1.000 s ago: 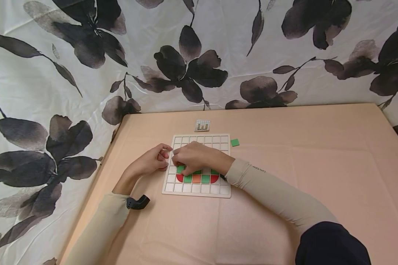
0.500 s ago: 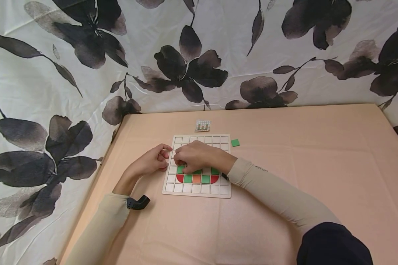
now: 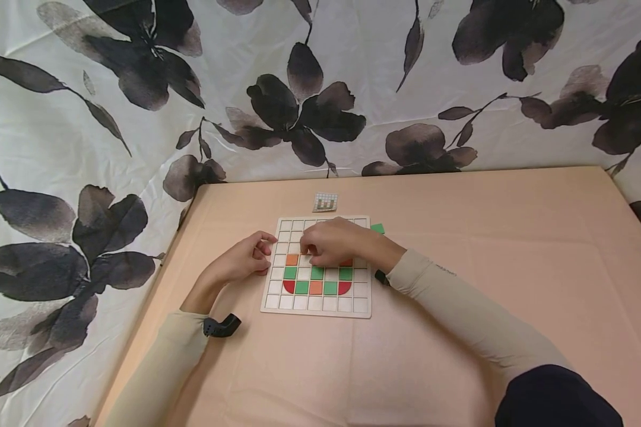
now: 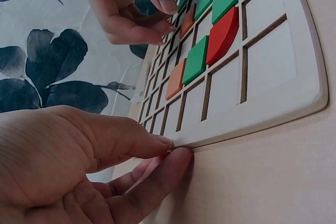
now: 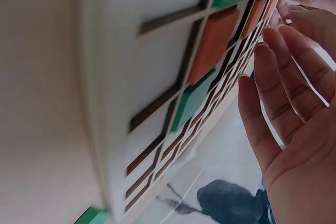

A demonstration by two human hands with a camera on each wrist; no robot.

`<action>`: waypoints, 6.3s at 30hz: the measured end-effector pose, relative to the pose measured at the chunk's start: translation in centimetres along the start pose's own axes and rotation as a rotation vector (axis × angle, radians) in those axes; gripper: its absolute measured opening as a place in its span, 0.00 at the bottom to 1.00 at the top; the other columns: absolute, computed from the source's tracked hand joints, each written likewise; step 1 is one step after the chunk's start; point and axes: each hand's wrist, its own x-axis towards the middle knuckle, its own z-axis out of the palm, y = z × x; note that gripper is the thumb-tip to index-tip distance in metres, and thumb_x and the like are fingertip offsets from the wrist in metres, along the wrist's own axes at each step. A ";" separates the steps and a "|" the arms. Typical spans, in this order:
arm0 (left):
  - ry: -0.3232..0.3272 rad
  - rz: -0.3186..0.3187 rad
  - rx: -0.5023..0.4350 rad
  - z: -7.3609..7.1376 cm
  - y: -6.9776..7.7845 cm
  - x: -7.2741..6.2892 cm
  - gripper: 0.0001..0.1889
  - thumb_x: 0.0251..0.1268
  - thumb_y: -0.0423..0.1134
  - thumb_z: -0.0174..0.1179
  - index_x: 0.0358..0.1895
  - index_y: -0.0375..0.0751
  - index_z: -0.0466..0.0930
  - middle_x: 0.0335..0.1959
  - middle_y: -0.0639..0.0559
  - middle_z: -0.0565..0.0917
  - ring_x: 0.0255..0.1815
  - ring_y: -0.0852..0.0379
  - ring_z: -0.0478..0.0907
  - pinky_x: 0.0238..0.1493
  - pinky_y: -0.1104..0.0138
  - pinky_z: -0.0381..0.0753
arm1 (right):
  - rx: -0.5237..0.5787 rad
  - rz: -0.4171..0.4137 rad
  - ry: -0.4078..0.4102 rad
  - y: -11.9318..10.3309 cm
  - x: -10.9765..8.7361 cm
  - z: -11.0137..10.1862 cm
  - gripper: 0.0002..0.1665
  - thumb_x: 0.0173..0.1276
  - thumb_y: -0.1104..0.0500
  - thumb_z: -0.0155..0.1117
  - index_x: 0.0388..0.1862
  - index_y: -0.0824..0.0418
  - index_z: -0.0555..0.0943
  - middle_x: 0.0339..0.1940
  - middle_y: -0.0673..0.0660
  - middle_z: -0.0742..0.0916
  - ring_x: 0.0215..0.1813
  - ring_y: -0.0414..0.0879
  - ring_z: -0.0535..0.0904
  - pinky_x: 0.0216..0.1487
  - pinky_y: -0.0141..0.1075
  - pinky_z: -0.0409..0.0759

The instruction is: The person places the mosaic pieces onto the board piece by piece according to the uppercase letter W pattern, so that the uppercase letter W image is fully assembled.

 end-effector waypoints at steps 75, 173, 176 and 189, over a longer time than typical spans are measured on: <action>-0.007 0.007 -0.014 -0.1 -0.3 0.0 0.27 0.67 0.19 0.57 0.67 0.33 0.65 0.45 0.41 0.68 0.36 0.54 0.70 0.39 0.64 0.81 | -0.075 0.342 0.126 7.5 -10.9 -1.7 0.13 0.60 0.59 0.71 0.46 0.52 0.87 0.37 0.48 0.81 0.37 0.44 0.77 0.37 0.39 0.73; 0.006 0.003 -0.022 0.3 0.1 0.3 0.27 0.66 0.18 0.56 0.67 0.34 0.65 0.44 0.42 0.68 0.35 0.54 0.71 0.38 0.63 0.81 | -0.056 0.058 0.057 3.3 -0.3 -3.4 0.12 0.62 0.48 0.70 0.43 0.48 0.83 0.34 0.46 0.85 0.34 0.39 0.75 0.34 0.36 0.72; 0.008 -0.003 -0.019 0.2 0.2 0.3 0.27 0.65 0.18 0.56 0.67 0.35 0.66 0.44 0.42 0.69 0.35 0.53 0.71 0.39 0.63 0.81 | -0.050 0.044 0.051 3.1 0.1 -3.2 0.13 0.61 0.48 0.71 0.44 0.49 0.83 0.34 0.45 0.85 0.34 0.39 0.75 0.34 0.36 0.73; 0.006 -0.005 -0.020 0.3 0.2 0.5 0.27 0.65 0.20 0.56 0.67 0.35 0.66 0.44 0.42 0.69 0.37 0.52 0.73 0.39 0.63 0.82 | -0.032 0.049 -0.002 2.1 2.1 -2.4 0.15 0.61 0.48 0.71 0.46 0.49 0.83 0.36 0.47 0.85 0.34 0.40 0.75 0.33 0.35 0.72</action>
